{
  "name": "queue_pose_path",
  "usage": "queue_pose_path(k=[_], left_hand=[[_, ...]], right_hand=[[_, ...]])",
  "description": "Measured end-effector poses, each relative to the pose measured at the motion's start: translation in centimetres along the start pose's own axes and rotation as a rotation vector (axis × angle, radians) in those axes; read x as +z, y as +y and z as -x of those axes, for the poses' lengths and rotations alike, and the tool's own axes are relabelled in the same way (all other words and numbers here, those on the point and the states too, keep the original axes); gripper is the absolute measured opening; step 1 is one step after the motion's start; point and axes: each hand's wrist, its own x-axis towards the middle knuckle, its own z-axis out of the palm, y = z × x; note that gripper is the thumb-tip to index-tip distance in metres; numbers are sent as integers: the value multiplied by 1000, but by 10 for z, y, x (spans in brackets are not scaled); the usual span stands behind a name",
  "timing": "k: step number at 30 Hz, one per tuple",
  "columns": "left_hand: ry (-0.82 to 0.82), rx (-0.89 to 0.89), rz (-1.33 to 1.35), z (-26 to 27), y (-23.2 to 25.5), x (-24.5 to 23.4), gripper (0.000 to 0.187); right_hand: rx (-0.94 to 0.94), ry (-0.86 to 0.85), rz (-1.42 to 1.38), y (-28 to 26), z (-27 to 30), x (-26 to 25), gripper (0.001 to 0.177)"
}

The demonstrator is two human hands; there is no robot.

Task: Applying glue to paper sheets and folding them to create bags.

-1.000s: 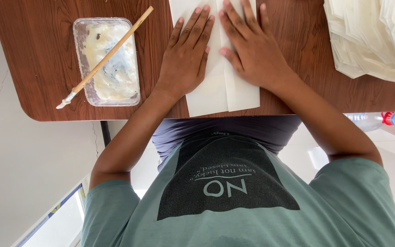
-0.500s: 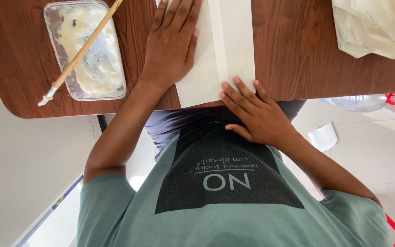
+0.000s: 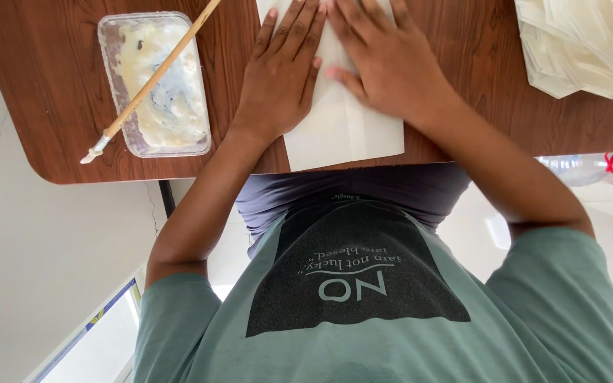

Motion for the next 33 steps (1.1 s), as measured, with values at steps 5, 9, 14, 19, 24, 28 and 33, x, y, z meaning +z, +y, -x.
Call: queue_pose_path(k=[5, 9, 14, 19, 24, 28, 33], left_hand=[[28, -15, -44, -1, 2, -3, 50], [14, -21, -59, 1, 1, -2, 50], [6, -37, -45, 1, 4, -6, 50], [2, -18, -45, 0, 5, -7, 50], [142, 116, -127, 5, 7, -15, 38], [-162, 113, -42, 36, 36, -38, 79], [-153, 23, 81, 81, 46, -27, 89]], right_hand=[[-33, 259, 110, 11, -14, 6, 58], [-8, -40, -99, -11, 18, 2, 77], [-25, 26, -75, -51, 89, 31, 77], [-4, 118, -13, -74, 136, 50, 70], [-31, 404, -464, -64, 141, 44, 25], [93, 584, -486, -56, 133, 39, 20], [241, 704, -621, -49, 116, 31, 17]])
